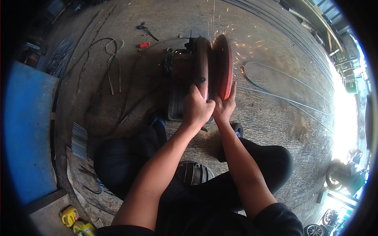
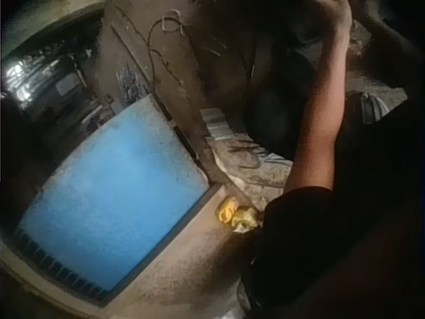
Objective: Cutting metal rods using a circular saw.
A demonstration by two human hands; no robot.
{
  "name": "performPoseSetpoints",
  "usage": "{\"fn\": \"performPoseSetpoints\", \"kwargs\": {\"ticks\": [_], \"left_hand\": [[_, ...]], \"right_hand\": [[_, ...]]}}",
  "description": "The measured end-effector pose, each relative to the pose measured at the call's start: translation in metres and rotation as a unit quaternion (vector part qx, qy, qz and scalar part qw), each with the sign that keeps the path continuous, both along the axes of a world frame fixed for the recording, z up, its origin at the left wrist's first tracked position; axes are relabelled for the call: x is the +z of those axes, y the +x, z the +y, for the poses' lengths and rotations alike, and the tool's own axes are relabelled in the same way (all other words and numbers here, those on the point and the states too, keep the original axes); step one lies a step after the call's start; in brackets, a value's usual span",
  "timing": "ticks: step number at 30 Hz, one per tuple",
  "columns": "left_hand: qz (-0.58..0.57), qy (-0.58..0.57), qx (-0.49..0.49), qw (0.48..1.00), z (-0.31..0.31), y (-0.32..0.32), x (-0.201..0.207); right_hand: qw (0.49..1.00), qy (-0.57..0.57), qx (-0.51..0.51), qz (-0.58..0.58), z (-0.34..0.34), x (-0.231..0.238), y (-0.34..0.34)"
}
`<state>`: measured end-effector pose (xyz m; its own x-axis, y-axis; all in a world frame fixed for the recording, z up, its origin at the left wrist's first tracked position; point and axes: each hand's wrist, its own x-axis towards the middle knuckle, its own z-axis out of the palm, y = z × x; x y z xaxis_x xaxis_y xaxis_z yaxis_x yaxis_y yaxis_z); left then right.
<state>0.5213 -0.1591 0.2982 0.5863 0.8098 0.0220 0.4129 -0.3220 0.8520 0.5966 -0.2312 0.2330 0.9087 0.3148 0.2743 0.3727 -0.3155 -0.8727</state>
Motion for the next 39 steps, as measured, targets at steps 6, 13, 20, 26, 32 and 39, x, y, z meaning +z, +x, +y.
{"fn": "performPoseSetpoints", "kwargs": {"ticks": [6,13,20,26,32,39], "left_hand": [[-0.002,-0.01,0.0,1.0,-0.0006,-0.0004,-0.0006],[-0.003,-0.014,-0.002,1.0,-0.0003,-0.0003,-0.0004],[-0.018,-0.006,-0.006,1.0,-0.0008,-0.0007,-0.001],[-0.01,-0.012,-0.003,1.0,-0.0007,-0.0002,0.0002],[-0.013,-0.007,-0.003,1.0,-0.0012,-0.0011,0.0012],[-0.033,-0.01,-0.007,0.999,-0.0005,-0.0009,-0.0017]], "right_hand": [[1.0,-0.011,-0.002,0.023,-0.0006,-0.0013,-0.0003],[0.999,-0.007,-0.006,0.043,0.0005,-0.0004,-0.0009],[0.999,-0.013,-0.006,0.05,-0.0001,0.0004,-0.0012],[0.999,-0.016,-0.007,0.04,0.0001,-0.0027,-0.0002],[1.0,-0.003,-0.006,0.013,0.0,-0.0052,0.0],[1.0,-0.005,-0.005,0.007,0.0001,-0.0053,0.0008]]}}
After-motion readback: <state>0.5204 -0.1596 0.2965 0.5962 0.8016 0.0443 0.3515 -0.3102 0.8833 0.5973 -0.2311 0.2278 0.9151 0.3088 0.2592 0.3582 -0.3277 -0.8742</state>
